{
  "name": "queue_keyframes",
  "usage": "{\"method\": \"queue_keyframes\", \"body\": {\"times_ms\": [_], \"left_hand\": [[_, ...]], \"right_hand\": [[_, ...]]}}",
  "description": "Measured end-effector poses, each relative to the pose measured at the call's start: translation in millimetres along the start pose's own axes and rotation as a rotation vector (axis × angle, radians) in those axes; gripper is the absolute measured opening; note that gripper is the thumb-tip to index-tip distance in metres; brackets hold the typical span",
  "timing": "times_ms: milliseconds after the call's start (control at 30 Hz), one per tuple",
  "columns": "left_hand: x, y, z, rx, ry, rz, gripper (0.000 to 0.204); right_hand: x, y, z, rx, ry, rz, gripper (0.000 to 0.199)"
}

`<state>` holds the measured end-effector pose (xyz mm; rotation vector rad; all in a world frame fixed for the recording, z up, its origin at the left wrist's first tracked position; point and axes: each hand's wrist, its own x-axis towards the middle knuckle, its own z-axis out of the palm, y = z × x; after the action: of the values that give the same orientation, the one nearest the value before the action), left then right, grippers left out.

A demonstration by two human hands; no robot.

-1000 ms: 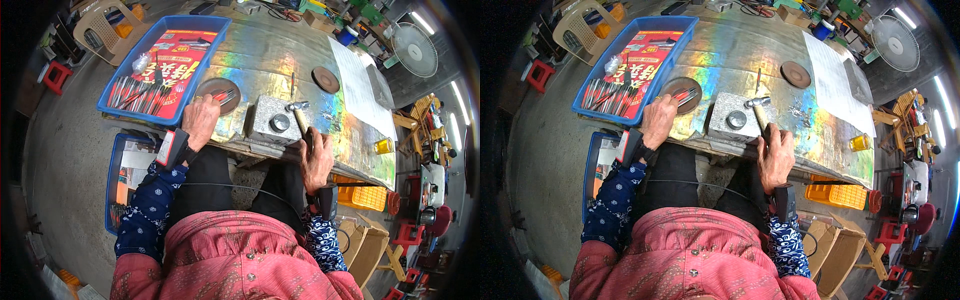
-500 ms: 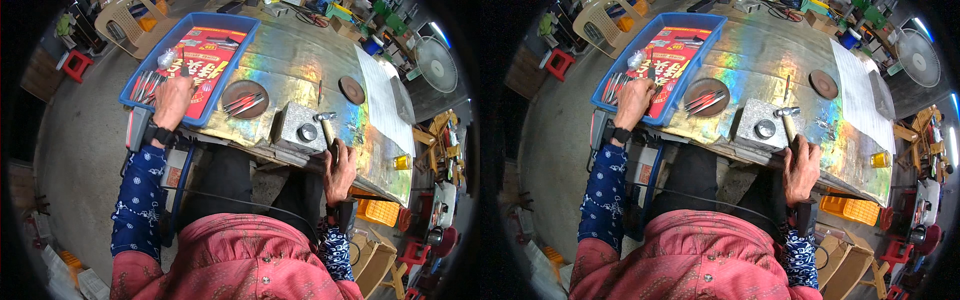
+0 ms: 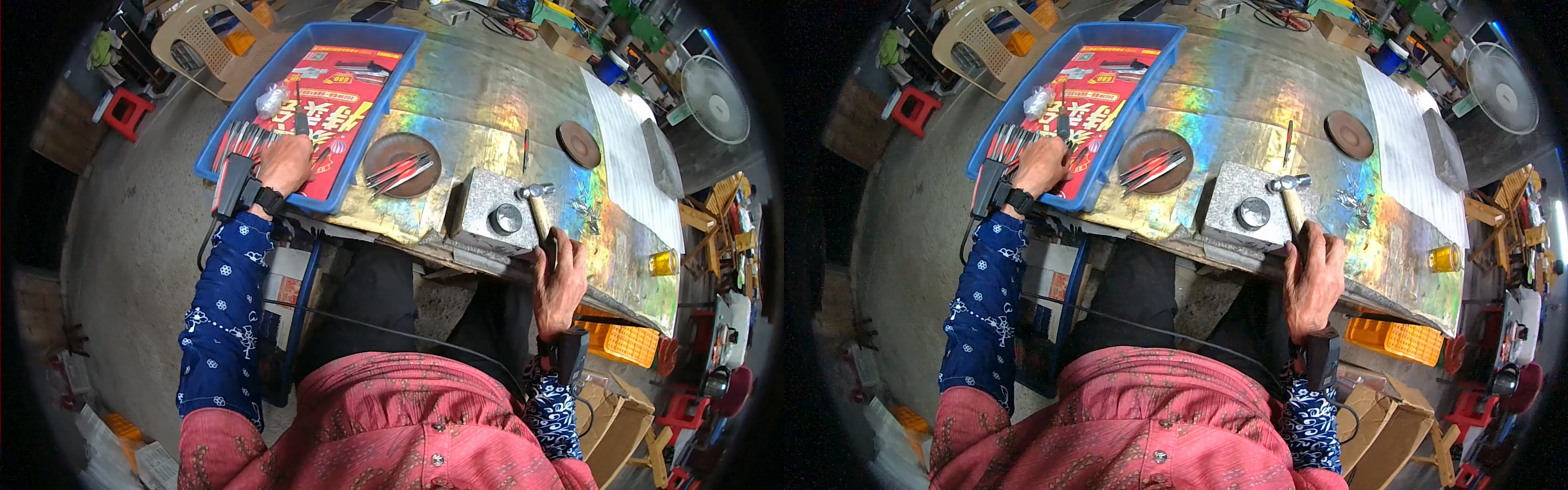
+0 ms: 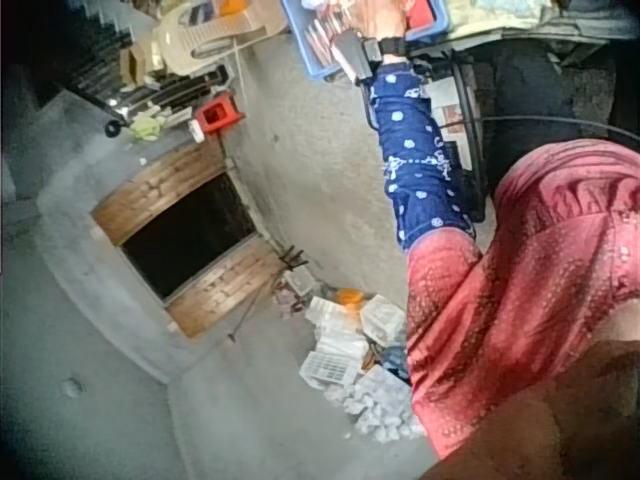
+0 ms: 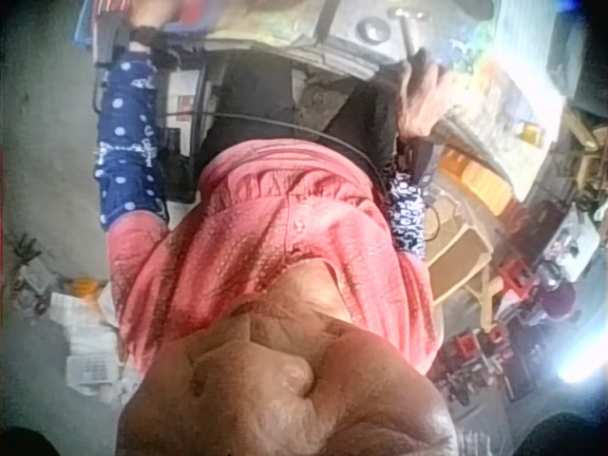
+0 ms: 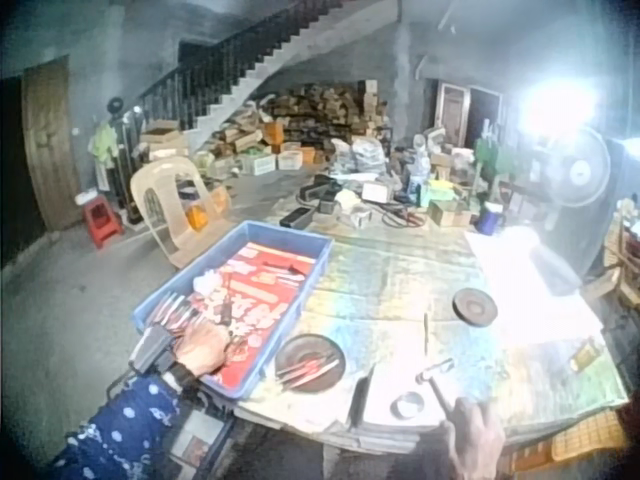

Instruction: The person repeatedly picks up small metal pins, places them on a metal block, and strikes them with a hammer to shape the ends. The person uses tweezers to hold the pins and a hammer to strike them. The shaped pins are placed on the table.

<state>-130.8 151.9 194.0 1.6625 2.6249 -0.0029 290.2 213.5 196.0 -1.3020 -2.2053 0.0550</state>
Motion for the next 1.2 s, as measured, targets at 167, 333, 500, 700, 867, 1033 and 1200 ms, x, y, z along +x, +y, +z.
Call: {"method": "queue_keyframes", "body": {"times_ms": [167, 333, 500, 700, 867, 1033, 1200], "left_hand": [[3, -1, 1, 0.027, -0.07, -0.005, 0.029], [11, -10, 10, -0.018, -0.053, 0.051, 0.016], [14, -21, 18, -0.13, -0.036, 0.114, 0.011], [16, -24, 22, -0.37, -0.166, 0.044, 0.016], [19, -29, 24, -0.401, -0.162, 0.031, 0.015], [12, -26, 17, -0.368, 0.076, 0.068, 0.014], [-5, 1, -4, -0.848, 0.283, 0.003, 0.013]], "right_hand": [[2, -5, -4, 0.016, -0.008, 0.009, 0.038], [7, -2, -14, 0.042, -0.042, 0.04, 0.031], [12, 23, -21, 0.078, 0.03, 0.048, 0.024], [19, 73, -18, -0.025, -0.038, 0.201, 0.02], [23, 103, -8, -0.144, -0.103, 0.223, 0.018], [33, 116, 3, -0.186, -0.173, 0.202, 0.019], [49, 122, 11, -0.25, -0.226, 0.147, 0.02]]}}
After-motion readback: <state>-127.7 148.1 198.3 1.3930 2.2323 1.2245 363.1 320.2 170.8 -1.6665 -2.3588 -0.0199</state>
